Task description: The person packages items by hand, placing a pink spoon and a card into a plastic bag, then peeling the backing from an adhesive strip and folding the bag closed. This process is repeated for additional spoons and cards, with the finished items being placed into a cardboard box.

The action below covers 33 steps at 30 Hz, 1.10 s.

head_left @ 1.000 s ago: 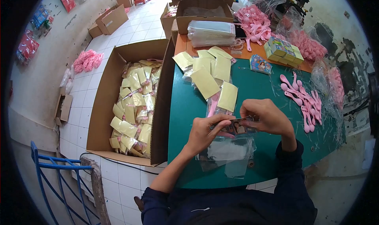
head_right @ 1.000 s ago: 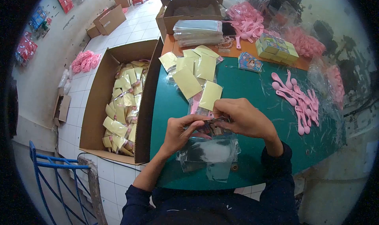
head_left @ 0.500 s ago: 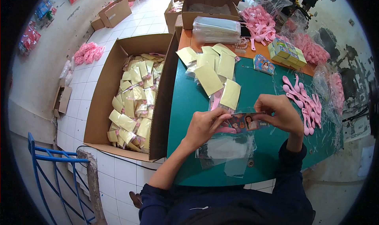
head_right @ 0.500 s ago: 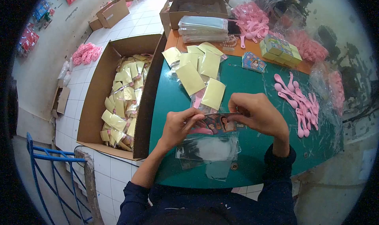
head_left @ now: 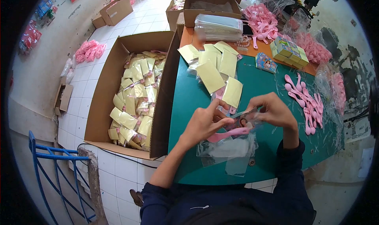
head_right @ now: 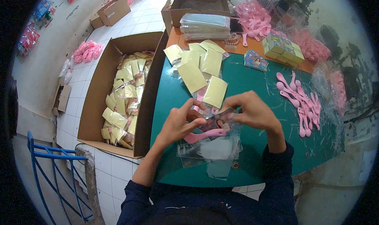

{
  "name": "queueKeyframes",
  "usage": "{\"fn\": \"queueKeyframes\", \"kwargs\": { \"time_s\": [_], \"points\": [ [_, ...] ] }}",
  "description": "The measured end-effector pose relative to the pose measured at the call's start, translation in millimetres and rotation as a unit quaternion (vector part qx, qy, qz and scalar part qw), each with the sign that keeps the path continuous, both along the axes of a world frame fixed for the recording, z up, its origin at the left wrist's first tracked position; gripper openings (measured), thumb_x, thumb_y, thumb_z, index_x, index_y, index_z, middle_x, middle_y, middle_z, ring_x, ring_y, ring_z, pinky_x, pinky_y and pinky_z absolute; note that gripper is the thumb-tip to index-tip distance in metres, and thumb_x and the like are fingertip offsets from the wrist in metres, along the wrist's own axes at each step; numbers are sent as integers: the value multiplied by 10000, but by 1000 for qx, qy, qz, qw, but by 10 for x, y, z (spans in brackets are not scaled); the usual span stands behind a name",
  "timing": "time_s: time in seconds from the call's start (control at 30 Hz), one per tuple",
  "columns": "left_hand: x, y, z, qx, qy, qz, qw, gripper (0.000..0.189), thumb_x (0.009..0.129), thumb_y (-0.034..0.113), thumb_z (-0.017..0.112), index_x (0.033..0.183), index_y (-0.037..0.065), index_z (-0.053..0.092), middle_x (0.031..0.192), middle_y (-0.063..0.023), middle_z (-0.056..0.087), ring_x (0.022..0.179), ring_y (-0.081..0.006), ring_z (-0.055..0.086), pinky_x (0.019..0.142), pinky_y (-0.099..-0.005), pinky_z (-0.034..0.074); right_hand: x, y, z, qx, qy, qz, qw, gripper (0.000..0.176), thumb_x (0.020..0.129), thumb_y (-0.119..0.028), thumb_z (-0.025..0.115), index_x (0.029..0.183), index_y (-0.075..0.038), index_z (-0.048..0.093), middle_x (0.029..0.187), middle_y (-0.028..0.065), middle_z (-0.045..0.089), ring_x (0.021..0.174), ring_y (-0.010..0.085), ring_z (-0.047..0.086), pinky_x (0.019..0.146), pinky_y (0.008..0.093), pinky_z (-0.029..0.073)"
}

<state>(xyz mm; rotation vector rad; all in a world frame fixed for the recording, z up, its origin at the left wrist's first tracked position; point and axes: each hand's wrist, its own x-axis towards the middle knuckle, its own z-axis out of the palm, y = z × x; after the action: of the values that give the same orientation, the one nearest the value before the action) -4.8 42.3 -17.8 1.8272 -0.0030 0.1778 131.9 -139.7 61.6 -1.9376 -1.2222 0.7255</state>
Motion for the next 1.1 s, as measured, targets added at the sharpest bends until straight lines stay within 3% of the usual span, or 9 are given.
{"fn": "queueKeyframes", "kwargs": {
  "time_s": [0.17, 0.3, 0.5, 0.57, 0.67, 0.8, 0.9, 1.0, 1.1],
  "points": [
    [-46, 127, 90, -121, 29, -57, 991, 663, 752, 191, 751, 1289, 101, 372, 953, -76, 642, 907, -140, 604, 739, -292, 512, 167, -118, -15, 51, 64, -82, 993, 246, 649, -121, 801, 677, -37, 571, 608, -48, 502, 596, 53, 470, 563, 198, 384],
    [-10, 124, 62, -212, 25, -19, 977, 728, 766, 124, 731, 1350, 109, 296, 893, -72, 642, 850, -114, 607, 730, -263, 504, 85, -56, 131, 73, 206, -29, 975, 220, 667, -111, 787, 719, -24, 591, 669, -3, 590, 630, 66, 535, 556, 190, 411],
    [-30, 157, 7, -231, -17, -60, 971, 748, 800, 85, 693, 1393, 114, 238, 863, -90, 645, 818, -108, 613, 715, -247, 499, 141, -78, 21, 78, 204, -75, 973, 180, 693, -58, 758, 737, -4, 592, 669, 6, 598, 602, 56, 550, 524, 191, 409],
    [-60, 184, 69, -195, 5, -97, 976, 754, 804, 97, 691, 1397, 109, 225, 864, -100, 646, 822, -116, 619, 719, -259, 509, 115, -68, -14, 106, 186, -90, 973, 176, 688, -54, 760, 725, -12, 593, 654, -2, 589, 620, 48, 552, 520, 193, 406],
    [-178, 145, 208, -12, -19, 75, 997, 704, 833, 107, 659, 1390, 89, 228, 894, -133, 641, 849, -146, 632, 743, -292, 526, -4, -32, 3, 109, 60, -121, 985, 172, 698, -67, 756, 724, -9, 596, 650, 6, 591, 635, 56, 564, 534, 203, 428],
    [-575, 59, 170, -120, 62, 123, 983, 631, 936, 138, 482, 1419, 88, 80, 975, -164, 634, 877, -227, 651, 738, -327, 538, -401, 114, -14, 88, -33, -119, 988, 244, 741, -117, 721, 902, 13, 593, 879, 118, 624, 799, 173, 614, 687, 292, 497],
    [-1024, -124, -95, -261, 181, 10, 948, 624, 991, 182, 310, 1414, 129, -145, 1063, -202, 597, 963, -272, 624, 771, -357, 542, -612, 197, -285, 98, -96, 209, 968, 403, 777, -143, 676, 1108, 18, 511, 1139, 203, 526, 1018, 309, 552, 869, 388, 457],
    [-1271, -263, -260, -359, 196, 47, 911, 689, 975, 101, 345, 1404, 151, -192, 1134, -227, 553, 1001, -263, 608, 820, -368, 529, -851, 156, -443, 9, 7, 256, 967, 500, 785, -145, 656, 1208, -4, 430, 1244, 223, 424, 1143, 389, 443, 928, 440, 401],
    [-1378, -333, -255, -347, 190, 91, 914, 717, 959, 43, 357, 1406, 164, -191, 1179, -240, 523, 1025, -246, 595, 835, -361, 522, -1049, 152, -462, -38, -89, 178, 979, 418, 772, -133, 658, 1133, -3, 490, 1181, 205, 455, 1073, 363, 475, 897, 414, 416]
  ]
}}
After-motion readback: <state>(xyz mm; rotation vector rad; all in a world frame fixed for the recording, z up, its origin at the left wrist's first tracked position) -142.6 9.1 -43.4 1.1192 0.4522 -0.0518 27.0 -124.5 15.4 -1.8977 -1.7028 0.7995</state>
